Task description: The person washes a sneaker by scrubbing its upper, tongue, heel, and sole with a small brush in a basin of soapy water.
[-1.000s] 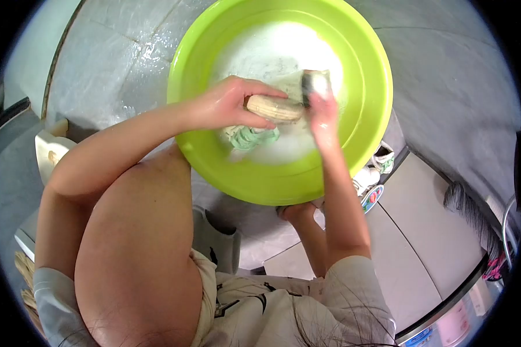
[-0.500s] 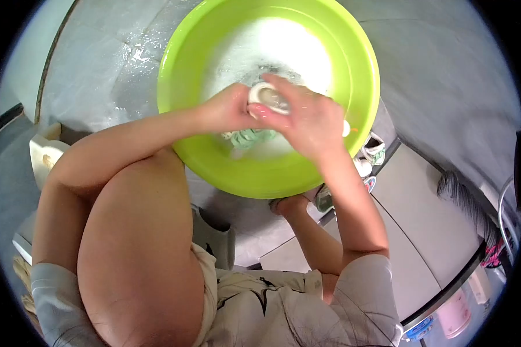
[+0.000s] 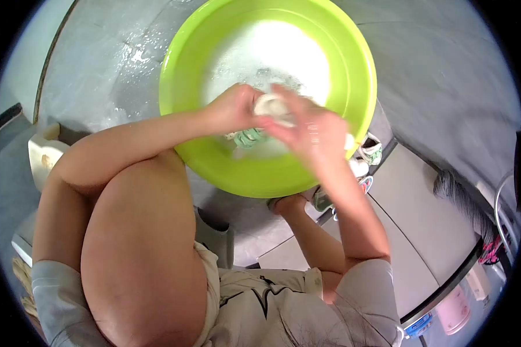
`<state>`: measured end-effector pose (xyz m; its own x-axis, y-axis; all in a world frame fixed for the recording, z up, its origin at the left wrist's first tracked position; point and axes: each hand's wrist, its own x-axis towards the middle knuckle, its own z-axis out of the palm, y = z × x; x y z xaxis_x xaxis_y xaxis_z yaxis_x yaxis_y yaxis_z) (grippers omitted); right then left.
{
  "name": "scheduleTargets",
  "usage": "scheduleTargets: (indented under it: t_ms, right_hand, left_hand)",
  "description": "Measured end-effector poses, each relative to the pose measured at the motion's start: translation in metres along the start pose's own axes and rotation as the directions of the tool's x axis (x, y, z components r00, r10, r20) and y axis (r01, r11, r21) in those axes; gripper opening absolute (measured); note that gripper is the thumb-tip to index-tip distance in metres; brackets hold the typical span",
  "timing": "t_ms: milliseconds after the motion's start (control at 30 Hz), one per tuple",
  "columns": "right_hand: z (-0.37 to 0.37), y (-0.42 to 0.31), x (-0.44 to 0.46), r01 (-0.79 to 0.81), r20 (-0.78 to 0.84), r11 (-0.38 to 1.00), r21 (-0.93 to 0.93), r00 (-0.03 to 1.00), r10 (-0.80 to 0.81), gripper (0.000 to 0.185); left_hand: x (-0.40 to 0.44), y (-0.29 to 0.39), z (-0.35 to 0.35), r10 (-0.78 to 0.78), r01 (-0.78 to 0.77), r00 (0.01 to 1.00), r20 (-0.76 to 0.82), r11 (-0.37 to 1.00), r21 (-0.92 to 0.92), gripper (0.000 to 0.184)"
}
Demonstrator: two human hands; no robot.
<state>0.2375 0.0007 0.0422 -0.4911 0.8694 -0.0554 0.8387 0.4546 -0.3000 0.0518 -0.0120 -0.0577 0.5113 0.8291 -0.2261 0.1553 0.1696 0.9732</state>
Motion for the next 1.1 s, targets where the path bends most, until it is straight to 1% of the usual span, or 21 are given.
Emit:
scheduleTargets:
  t_ms: [67,100,167,200,233,267,333,467,500,567,600,667,700,767,800,833,867,933,967,1033,1100]
  right_hand:
    - [0.005,-0.015,0.005,0.079,-0.003,0.996,-0.027,0.997,-0.08,0.058]
    - [-0.002,-0.003,0.002,-0.097,0.102,0.994,0.057,0.991,0.091,0.058]
    - [0.006,0.013,-0.003,-0.102,0.015,0.989,0.109,0.995,0.102,0.057]
    - [0.007,0.018,-0.007,-0.11,-0.025,0.985,0.13,0.993,0.114,0.057]
    - [0.004,0.002,-0.003,-0.076,-0.004,0.996,0.036,0.997,0.076,0.057]
    - [0.002,-0.003,-0.002,-0.055,-0.009,0.998,0.027,0.998,0.055,0.057]
    - [0.002,-0.007,0.004,0.002,-0.024,1.0,0.019,1.0,-0.002,0.058]
    - [0.001,0.013,-0.007,-0.078,-0.014,0.991,0.106,0.997,0.08,0.055]
    - [0.006,0.007,-0.005,-0.04,-0.056,0.995,0.091,0.997,0.046,0.056]
    - [0.007,-0.01,0.004,-0.005,-0.034,1.0,0.004,0.999,0.005,0.057]
    - [0.008,-0.013,0.01,0.024,-0.027,0.999,-0.038,0.999,-0.025,0.057]
    - [0.002,-0.001,0.0,0.007,-0.019,1.0,-0.008,1.0,-0.007,0.058]
    - [0.002,0.006,-0.006,0.003,-0.029,1.0,0.012,1.0,-0.003,0.058]
    - [0.0,0.004,-0.005,-0.056,-0.005,0.998,0.041,0.998,0.056,0.059]
    - [0.003,-0.001,0.001,-0.04,-0.005,0.999,-0.022,0.999,0.04,0.059]
    - [0.007,-0.012,0.011,-0.03,-0.005,0.996,-0.087,1.0,0.03,0.058]
    - [0.008,-0.018,0.017,-0.019,-0.012,0.989,-0.147,1.0,0.017,0.057]
    - [0.004,-0.008,0.014,-0.029,-0.051,0.999,-0.036,0.998,0.028,0.056]
    - [0.004,0.003,0.006,-0.05,-0.061,0.998,0.027,0.997,0.051,0.055]
    - [0.004,0.012,0.0,-0.117,-0.055,0.978,0.171,0.99,0.128,0.054]
    - [0.01,-0.003,0.003,-0.031,-0.054,0.994,0.107,0.998,0.037,0.055]
  left_hand:
    - [-0.002,-0.007,-0.004,0.179,-0.178,0.983,-0.028,0.983,0.038,0.029]
    - [-0.003,-0.012,-0.001,0.158,-0.157,0.985,-0.07,0.987,0.02,0.029]
    - [0.0,-0.01,0.005,0.12,-0.123,0.982,-0.147,0.992,-0.013,0.028]
    - [0.0,-0.009,0.006,0.056,-0.057,0.993,-0.1,0.998,-0.004,0.028]
    - [-0.001,-0.007,0.004,-0.006,0.007,0.999,-0.051,1.0,0.01,0.027]
    - [0.0,-0.005,0.003,-0.064,0.064,0.998,-0.002,0.997,0.032,0.027]
    - [-0.001,-0.002,0.003,-0.056,0.056,0.998,0.005,0.998,0.003,0.026]
    - [-0.003,0.002,0.004,0.035,-0.037,0.997,-0.067,0.999,-0.033,0.026]
    - [-0.003,0.002,0.005,0.028,-0.03,0.998,-0.062,0.999,-0.031,0.027]
    - [0.001,-0.001,0.002,0.025,-0.026,0.999,-0.044,1.0,-0.018,0.029]
    - [0.004,-0.001,0.0,-0.017,0.017,0.999,-0.027,1.0,-0.007,0.03]
    - [0.002,0.001,0.002,-0.117,0.117,0.993,-0.002,0.993,0.008,0.032]
    - [-0.001,-0.002,0.008,0.026,-0.034,0.996,-0.088,0.996,-0.088,0.029]
    - [0.003,0.003,0.006,-0.078,0.077,0.993,-0.092,0.997,-0.016,0.027]
    - [0.007,0.007,0.006,-0.122,0.125,0.988,-0.09,0.992,0.021,0.026]
    - [0.006,0.007,0.001,-0.078,0.072,0.992,-0.096,0.995,-0.067,0.024]
    - [0.005,0.004,0.002,-0.092,0.085,0.991,-0.101,0.994,-0.074,0.024]
    - [0.003,-0.004,0.002,-0.12,0.11,0.984,-0.135,0.991,-0.079,0.025]
    - [-0.001,0.008,-0.003,-0.17,0.162,0.981,-0.094,0.983,-0.091,0.023]
    - [-0.001,0.0,-0.001,-0.101,0.082,0.984,-0.147,0.988,-0.135,0.028]
    - [-0.002,-0.006,0.003,-0.039,0.018,0.989,-0.144,0.99,-0.141,0.033]
